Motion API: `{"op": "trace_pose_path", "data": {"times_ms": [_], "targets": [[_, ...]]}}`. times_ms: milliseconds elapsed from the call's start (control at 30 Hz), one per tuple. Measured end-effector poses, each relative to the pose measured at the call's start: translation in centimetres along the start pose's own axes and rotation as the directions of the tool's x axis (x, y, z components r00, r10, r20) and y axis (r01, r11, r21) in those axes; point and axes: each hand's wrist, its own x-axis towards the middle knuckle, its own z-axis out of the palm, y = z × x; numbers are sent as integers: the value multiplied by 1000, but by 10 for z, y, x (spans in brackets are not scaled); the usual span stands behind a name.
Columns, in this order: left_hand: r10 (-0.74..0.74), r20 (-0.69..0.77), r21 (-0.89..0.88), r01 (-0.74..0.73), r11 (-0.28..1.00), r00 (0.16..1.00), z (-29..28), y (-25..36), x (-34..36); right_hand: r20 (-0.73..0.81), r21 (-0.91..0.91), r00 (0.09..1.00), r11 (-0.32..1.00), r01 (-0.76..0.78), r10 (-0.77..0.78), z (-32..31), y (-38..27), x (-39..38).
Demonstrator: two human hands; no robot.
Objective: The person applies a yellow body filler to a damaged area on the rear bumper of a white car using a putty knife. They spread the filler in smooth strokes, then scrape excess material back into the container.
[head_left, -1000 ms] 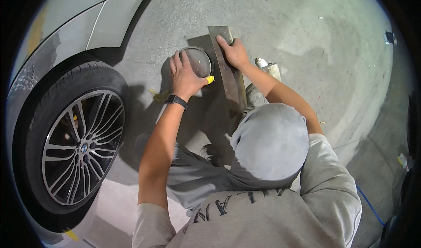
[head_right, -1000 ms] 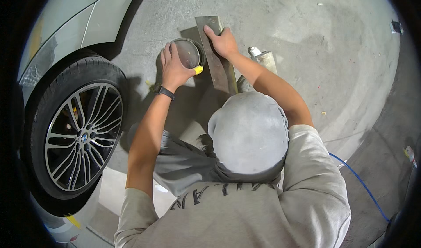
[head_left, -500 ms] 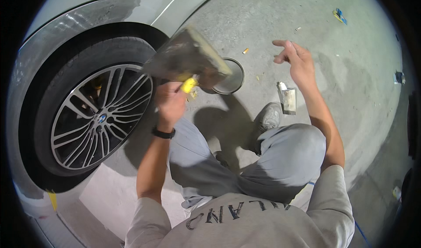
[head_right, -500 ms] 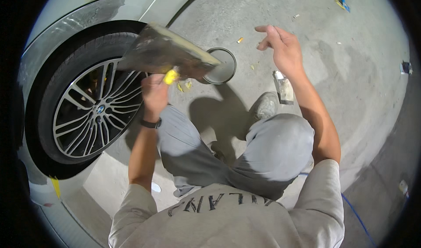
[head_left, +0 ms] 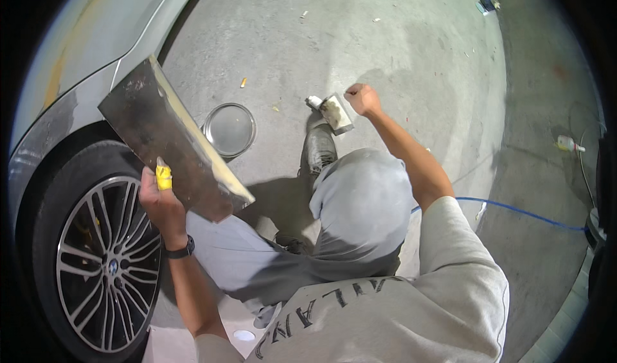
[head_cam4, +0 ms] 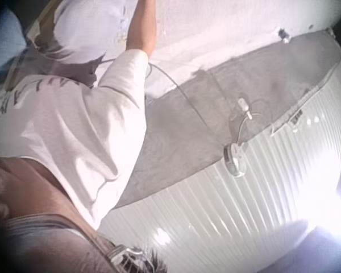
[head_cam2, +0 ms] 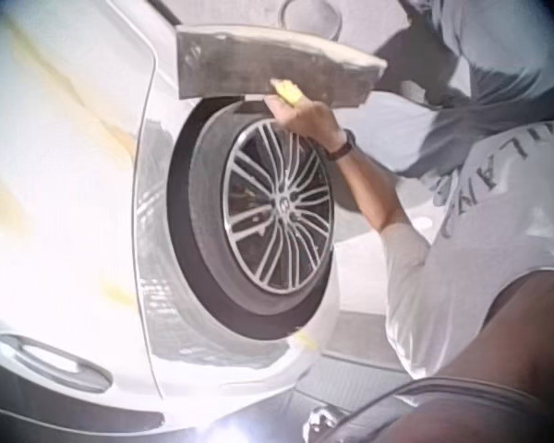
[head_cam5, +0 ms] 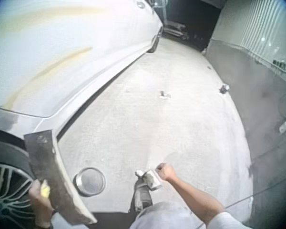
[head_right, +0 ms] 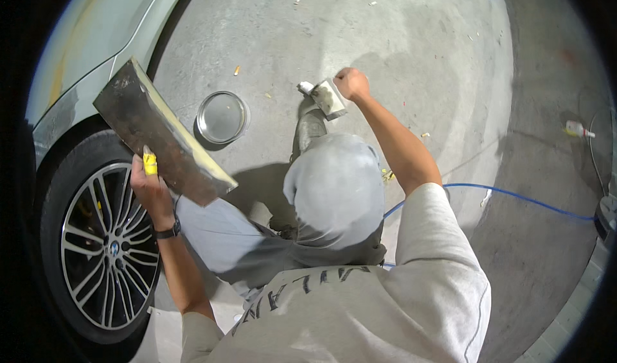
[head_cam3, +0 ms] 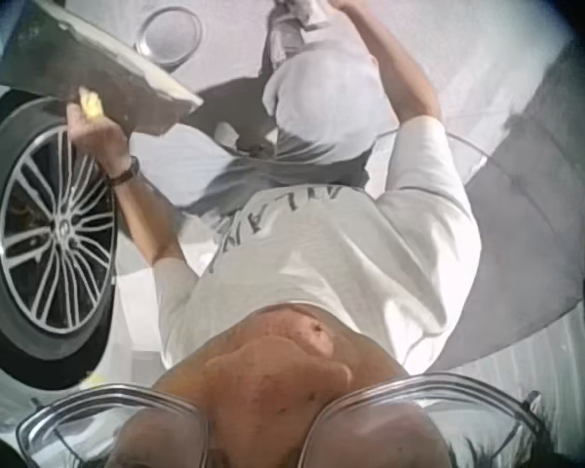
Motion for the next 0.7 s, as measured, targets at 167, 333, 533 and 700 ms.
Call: {"op": "trace_pose_path", "data": {"times_ms": [167, 333, 533, 700], "targets": [[-282, 20, -16, 282, 959, 959, 20, -12, -22, 2, 25, 1000, 1000, -15, 15, 72, 47, -15], [-188, 237, -449, 279, 849, 953, 30, -15, -39, -47, -4, 998, 999, -46, 46, 91, 47, -18], [-170, 212, -306, 230, 924, 962, 28, 2, -36, -144, 5, 989, 999, 41, -40, 70, 65, -20], [-187, 216, -373, 258, 891, 958, 29, 11, -30, -292, -31, 944, 988, 153, -155, 73, 72, -31]]}}
